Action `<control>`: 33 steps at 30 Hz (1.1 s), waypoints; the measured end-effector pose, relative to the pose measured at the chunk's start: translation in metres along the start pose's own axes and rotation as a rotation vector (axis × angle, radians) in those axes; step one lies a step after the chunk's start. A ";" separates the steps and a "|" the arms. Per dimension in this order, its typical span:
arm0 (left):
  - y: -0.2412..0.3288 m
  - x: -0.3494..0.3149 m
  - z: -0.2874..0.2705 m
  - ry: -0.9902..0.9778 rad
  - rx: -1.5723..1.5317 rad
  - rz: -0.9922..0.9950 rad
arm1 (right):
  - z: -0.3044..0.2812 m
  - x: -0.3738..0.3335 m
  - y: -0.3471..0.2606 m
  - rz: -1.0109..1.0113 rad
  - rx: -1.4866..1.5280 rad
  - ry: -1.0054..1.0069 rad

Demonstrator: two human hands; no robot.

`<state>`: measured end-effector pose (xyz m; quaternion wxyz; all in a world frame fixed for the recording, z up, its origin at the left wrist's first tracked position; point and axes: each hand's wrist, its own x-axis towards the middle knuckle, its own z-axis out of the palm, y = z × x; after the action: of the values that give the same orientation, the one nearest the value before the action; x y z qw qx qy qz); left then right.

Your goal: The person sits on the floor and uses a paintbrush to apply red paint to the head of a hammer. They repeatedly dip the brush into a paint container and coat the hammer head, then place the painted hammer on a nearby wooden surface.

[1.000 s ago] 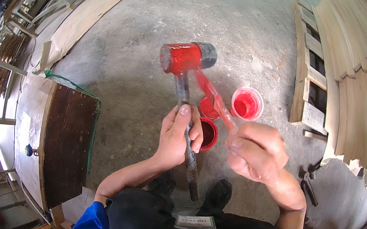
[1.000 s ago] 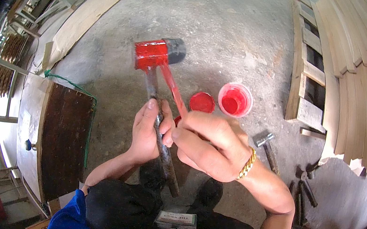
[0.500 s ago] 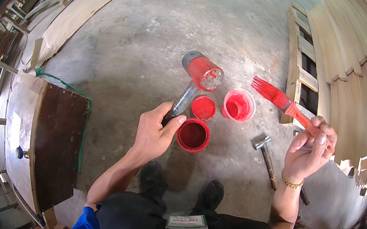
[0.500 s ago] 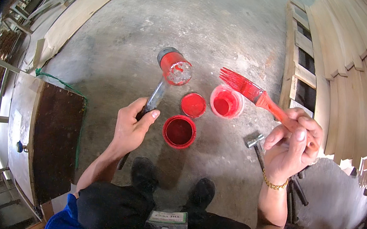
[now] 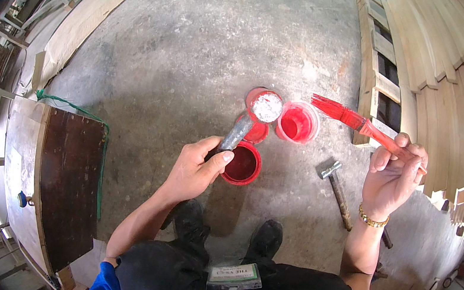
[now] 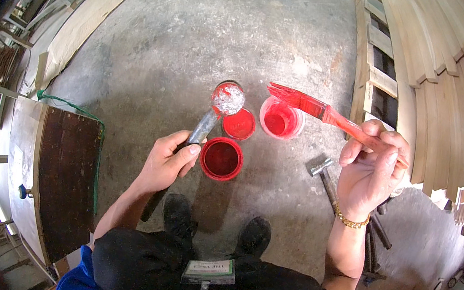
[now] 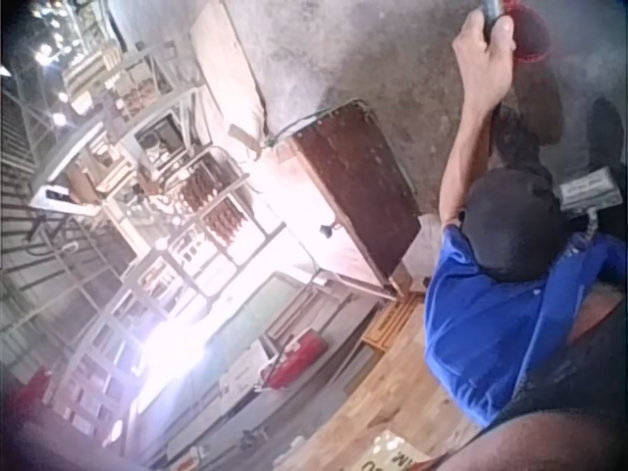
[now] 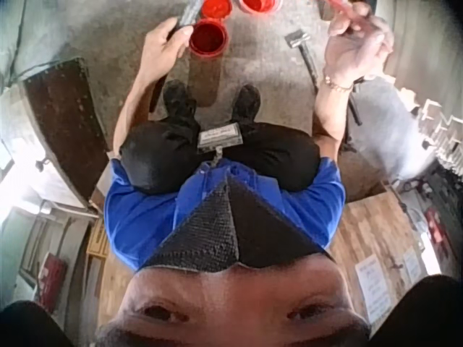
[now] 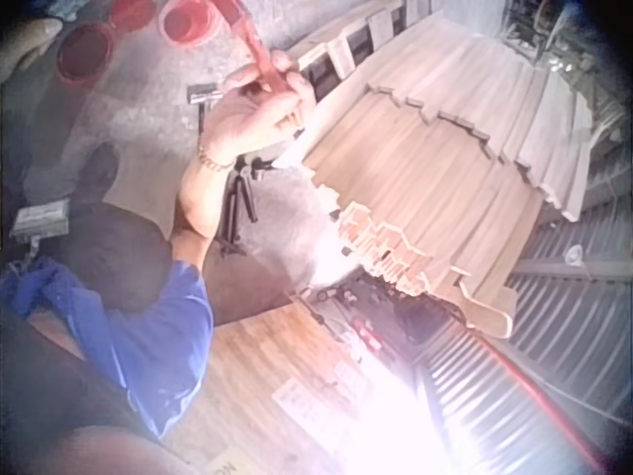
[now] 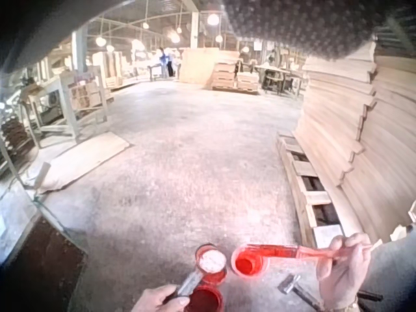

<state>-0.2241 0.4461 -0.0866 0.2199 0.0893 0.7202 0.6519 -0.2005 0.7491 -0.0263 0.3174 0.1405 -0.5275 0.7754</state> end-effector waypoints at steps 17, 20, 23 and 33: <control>-0.002 0.002 0.008 0.200 0.412 0.234 | -0.005 -0.004 -0.003 0.067 0.002 -0.019; -0.001 0.001 0.009 0.274 0.543 0.274 | -0.009 -0.006 -0.004 0.080 0.025 -0.056; -0.001 0.001 0.011 0.290 0.590 0.267 | -0.009 -0.009 -0.005 0.102 -0.057 -0.082; -0.006 0.001 0.014 0.281 0.669 0.275 | 0.013 -0.016 0.005 0.316 -0.187 -0.190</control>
<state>-0.2174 0.4584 -0.0934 -0.0119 0.1616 0.8974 0.4104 -0.1935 0.7308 -0.0333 0.1523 0.0982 -0.6401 0.7466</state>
